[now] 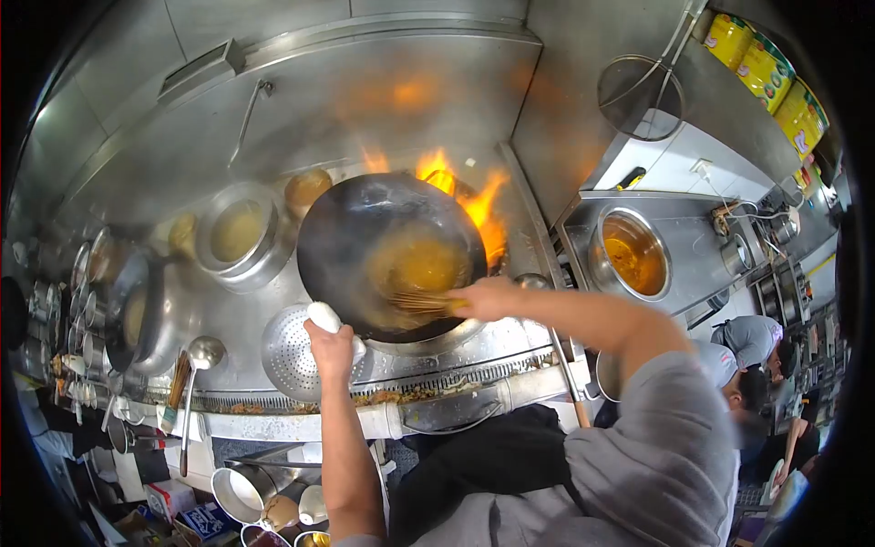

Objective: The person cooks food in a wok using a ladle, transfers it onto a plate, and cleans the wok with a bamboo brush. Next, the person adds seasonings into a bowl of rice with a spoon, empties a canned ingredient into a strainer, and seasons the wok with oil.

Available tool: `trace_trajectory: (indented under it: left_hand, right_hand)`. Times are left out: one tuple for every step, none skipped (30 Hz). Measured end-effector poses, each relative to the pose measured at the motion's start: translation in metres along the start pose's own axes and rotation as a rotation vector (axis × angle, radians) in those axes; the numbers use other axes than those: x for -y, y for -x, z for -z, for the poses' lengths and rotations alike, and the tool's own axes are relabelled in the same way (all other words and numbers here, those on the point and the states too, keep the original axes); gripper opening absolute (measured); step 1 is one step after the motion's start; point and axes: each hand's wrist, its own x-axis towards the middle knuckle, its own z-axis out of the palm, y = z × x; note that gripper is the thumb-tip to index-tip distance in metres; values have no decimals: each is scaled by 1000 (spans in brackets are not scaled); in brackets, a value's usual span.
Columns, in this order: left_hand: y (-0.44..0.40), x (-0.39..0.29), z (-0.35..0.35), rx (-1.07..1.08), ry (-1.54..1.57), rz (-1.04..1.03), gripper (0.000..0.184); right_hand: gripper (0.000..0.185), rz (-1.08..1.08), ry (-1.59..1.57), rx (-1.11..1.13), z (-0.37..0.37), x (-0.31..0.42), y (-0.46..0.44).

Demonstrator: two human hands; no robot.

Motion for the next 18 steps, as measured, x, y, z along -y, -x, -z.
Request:
trace_trajectory:
  left_hand:
    - [-2,-5,4,28,-14,29,59]
    - [-7,-8,4,53,-26,55,57]
    - [-16,-6,6,110,-78,73,55]
    - [-23,-2,5,95,-87,84,55]
    - [-30,3,3,123,-82,23,54]
    - [-35,6,4,150,-81,-34,54]
    - [-32,1,6,133,-99,-18,51]
    - [-31,0,8,116,-105,-3,51]
    - [-30,-2,10,146,-48,-13,49]
    - [-28,-5,11,182,11,-28,47]
    - [-25,-13,12,169,-15,-4,45]
    - [-23,-16,11,158,-8,-3,45]
    - [-21,-18,12,150,47,21,46]
    - [-18,-18,12,140,104,47,48]
    - [-13,-18,12,125,116,53,48]
    - [-8,-16,11,63,229,32,52]
    - [-5,-14,10,10,338,8,55]
    - [-4,-10,6,12,341,9,55]
  right_hand:
    - [54,-37,112,89,5,-28,2]
    - [53,27,165,2,2,-76,-4]
    - [49,-99,230,122,46,-77,0]
    - [46,-153,340,21,67,-96,-13]
    - [45,-170,390,-37,90,-110,-40]
    - [44,-183,438,-94,104,-118,-69]
    - [43,-183,352,-232,102,-117,-99]
    - [42,-186,263,-370,94,-110,-131]
    - [42,-136,159,-412,69,-99,-163]
    - [42,-95,54,-453,41,-78,-181]
    - [45,-224,-62,-435,23,-38,-169]
    - [50,-159,-119,-457,-16,-28,-195]
    - [52,-103,-221,-409,-25,2,-174]
    - [54,-123,-282,-316,-31,25,-156]
    - [55,28,-271,-498,-60,24,-154]
    - [55,30,-261,-327,-38,37,-117]
    - [54,10,-280,-179,-20,40,-83]
    - [54,36,-174,-72,-13,31,-59]
